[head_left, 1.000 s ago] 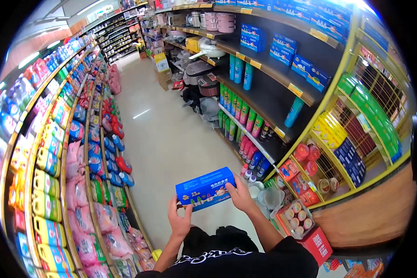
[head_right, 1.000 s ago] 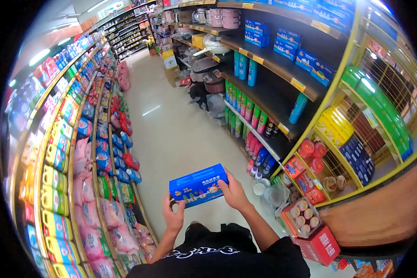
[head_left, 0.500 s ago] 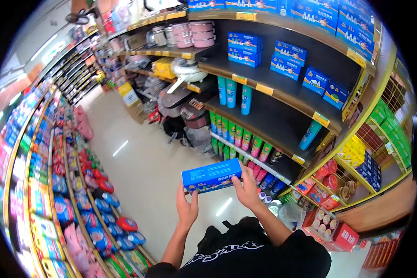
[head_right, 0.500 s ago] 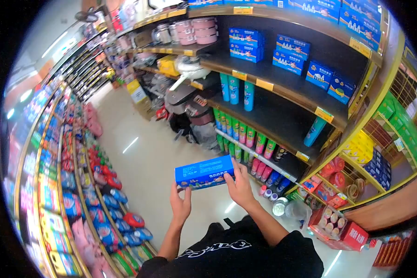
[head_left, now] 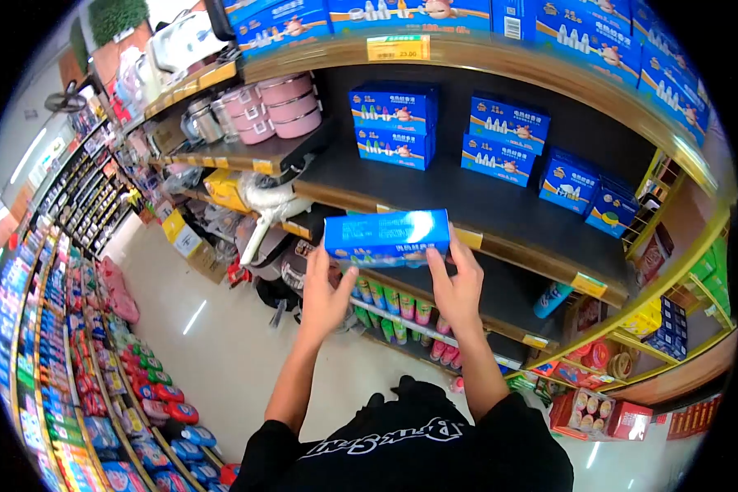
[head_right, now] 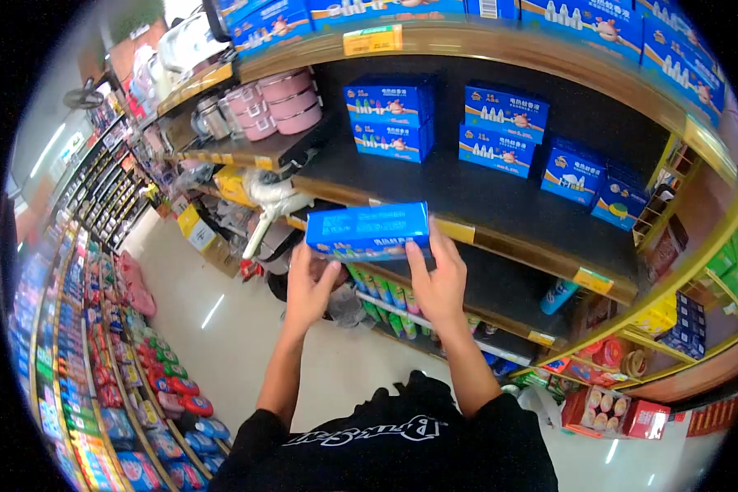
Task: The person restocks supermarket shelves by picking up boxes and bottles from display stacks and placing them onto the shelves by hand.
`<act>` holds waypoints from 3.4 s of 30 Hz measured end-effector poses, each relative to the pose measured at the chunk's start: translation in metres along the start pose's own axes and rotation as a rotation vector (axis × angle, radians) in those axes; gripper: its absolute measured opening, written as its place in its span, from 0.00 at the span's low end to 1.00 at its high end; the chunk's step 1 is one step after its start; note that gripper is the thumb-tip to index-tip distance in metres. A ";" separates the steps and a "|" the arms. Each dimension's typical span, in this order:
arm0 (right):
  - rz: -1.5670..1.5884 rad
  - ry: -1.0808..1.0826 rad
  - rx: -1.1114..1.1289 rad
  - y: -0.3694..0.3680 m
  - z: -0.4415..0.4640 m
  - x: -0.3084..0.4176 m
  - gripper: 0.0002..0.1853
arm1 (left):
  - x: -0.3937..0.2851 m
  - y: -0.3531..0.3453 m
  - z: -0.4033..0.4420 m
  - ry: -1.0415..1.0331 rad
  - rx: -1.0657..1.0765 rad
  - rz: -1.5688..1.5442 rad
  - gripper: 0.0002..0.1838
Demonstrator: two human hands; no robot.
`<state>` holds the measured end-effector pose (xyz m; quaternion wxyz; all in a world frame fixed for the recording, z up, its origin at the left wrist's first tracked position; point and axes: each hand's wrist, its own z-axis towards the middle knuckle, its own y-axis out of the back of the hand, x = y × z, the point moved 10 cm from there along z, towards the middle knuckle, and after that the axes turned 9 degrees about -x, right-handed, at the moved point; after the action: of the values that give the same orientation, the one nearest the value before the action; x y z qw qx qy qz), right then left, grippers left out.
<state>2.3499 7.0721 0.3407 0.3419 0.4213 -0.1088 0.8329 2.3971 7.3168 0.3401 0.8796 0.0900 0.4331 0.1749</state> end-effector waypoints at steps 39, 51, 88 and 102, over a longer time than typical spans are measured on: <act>-0.257 -0.289 -0.390 0.117 -0.100 0.016 0.34 | -0.117 -0.177 -0.082 -0.268 0.763 -1.045 0.27; -0.082 -0.473 -1.034 0.368 -0.360 0.062 0.29 | -0.388 -0.111 -0.337 -0.806 1.774 -1.700 0.16; -0.563 -0.790 -1.485 1.259 -0.745 0.157 0.35 | -1.015 -0.310 -0.931 -0.758 3.287 -2.660 0.14; -0.496 -0.907 -1.411 1.614 -0.809 0.140 0.37 | -1.258 -0.481 -1.175 -0.661 3.242 -2.777 0.14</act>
<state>0.7175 6.3196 0.1191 0.6180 0.4136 -0.6297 0.2247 0.8660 6.3959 0.3941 0.3963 -0.2898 0.1953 0.8490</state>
